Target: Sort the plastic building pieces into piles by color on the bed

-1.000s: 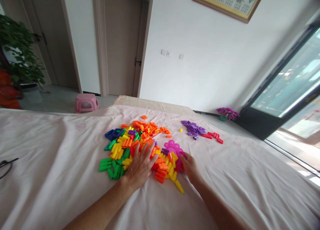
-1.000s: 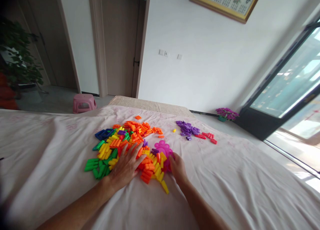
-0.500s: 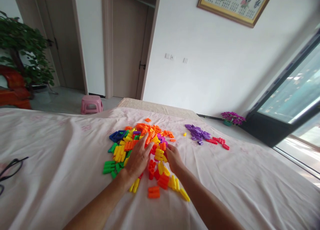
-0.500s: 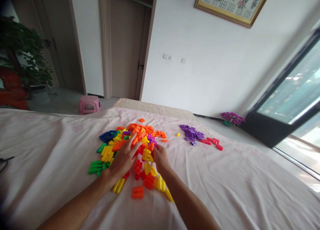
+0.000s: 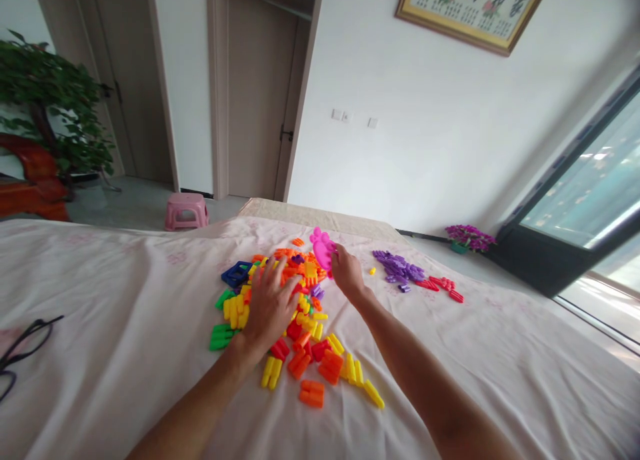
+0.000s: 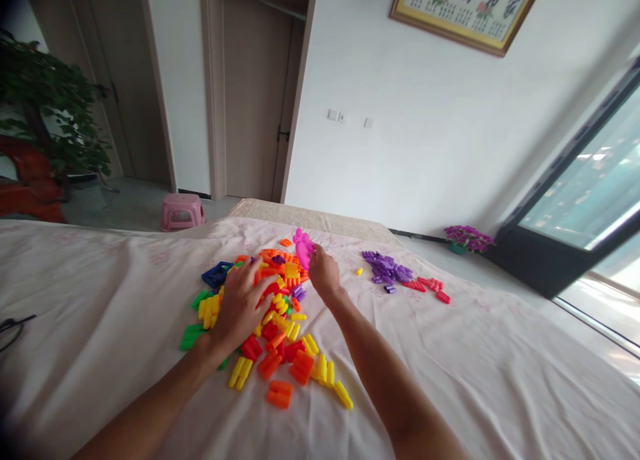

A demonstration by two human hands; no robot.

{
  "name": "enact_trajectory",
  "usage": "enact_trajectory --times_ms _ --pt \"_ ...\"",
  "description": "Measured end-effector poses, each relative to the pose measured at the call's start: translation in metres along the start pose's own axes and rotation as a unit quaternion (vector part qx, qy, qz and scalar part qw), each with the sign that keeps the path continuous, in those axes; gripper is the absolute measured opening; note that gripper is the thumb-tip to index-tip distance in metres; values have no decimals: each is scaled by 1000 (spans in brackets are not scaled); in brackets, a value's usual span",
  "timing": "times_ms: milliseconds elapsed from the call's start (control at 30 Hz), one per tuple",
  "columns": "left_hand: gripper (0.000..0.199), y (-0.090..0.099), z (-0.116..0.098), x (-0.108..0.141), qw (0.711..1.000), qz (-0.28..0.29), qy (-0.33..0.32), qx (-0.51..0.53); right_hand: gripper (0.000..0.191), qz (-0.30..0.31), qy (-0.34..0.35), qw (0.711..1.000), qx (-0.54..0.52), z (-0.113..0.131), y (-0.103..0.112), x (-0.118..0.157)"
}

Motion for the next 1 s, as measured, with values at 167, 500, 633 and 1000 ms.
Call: enact_trajectory --times_ms 167,500,633,1000 --pt "36 8 -82 40 951 57 -262 151 41 -15 -129 988 88 -77 28 -6" --pt "31 -19 -127 74 885 184 -419 88 42 76 -128 975 165 -85 -5 9" --pt "31 -44 -106 60 932 178 -316 -16 37 81 -58 991 89 -61 -17 13" --pt "32 0 0 -1 999 11 -17 -48 38 -91 -181 979 -14 -215 75 4"
Point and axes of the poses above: each hand's wrist, its own x-axis away from the middle knuckle, its own y-axis out of the back of the hand, z = x × y, the point moved 3 cm from there along -x, towards the middle knuckle, and after that the axes turned 9 degrees about -x, right-handed, at the moved point
